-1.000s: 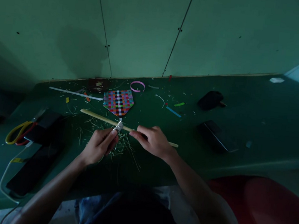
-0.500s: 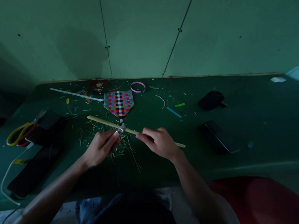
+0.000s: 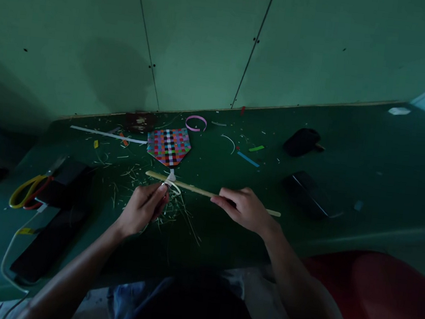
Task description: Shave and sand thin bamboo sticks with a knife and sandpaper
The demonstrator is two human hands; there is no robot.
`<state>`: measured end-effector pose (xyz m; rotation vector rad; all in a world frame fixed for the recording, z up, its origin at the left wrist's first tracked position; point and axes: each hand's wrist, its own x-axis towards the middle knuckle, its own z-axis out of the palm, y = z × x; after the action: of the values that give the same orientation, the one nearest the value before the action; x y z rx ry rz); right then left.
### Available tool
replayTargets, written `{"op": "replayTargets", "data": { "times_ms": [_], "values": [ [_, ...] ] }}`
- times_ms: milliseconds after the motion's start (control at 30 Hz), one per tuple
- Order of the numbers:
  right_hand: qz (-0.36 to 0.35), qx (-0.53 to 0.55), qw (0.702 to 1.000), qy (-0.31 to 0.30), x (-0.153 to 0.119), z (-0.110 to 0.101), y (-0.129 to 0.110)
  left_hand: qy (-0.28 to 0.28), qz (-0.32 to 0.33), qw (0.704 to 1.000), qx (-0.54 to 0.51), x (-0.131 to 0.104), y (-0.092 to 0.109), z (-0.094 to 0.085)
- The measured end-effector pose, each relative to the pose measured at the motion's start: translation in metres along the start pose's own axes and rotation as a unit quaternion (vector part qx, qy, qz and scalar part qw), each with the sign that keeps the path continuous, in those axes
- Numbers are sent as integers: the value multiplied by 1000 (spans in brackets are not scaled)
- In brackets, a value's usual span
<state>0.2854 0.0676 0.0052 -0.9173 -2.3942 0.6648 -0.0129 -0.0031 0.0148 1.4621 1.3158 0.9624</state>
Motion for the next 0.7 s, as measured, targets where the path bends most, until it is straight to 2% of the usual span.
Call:
{"op": "replayTargets", "data": {
  "times_ms": [100, 200, 267, 367, 467, 567, 700],
  "values": [
    [11, -7, 1000, 3, -15, -11, 11, 48, -10, 998, -34, 3, -4, -12],
    [53, -14, 998, 36, -34, -26, 22, 110, -2, 993, -44, 8, -6, -25],
    [81, -8, 996, 40, -45, -34, 26, 103, -1, 994, -33, 10, -5, -26],
    [123, 22, 992, 19, -48, -36, 23, 54, -20, 997, -42, 9, -2, -17],
    [138, 77, 987, -3, -33, -28, 11, 15, -31, 999, -38, 7, 0, -7],
    [122, 143, 982, -15, -6, -14, -4, -8, -30, 999, -25, 6, -3, -4],
    [113, 266, 954, -80, 29, 7, -22, -40, -30, 999, -20, 6, -8, -2]
  ]
}}
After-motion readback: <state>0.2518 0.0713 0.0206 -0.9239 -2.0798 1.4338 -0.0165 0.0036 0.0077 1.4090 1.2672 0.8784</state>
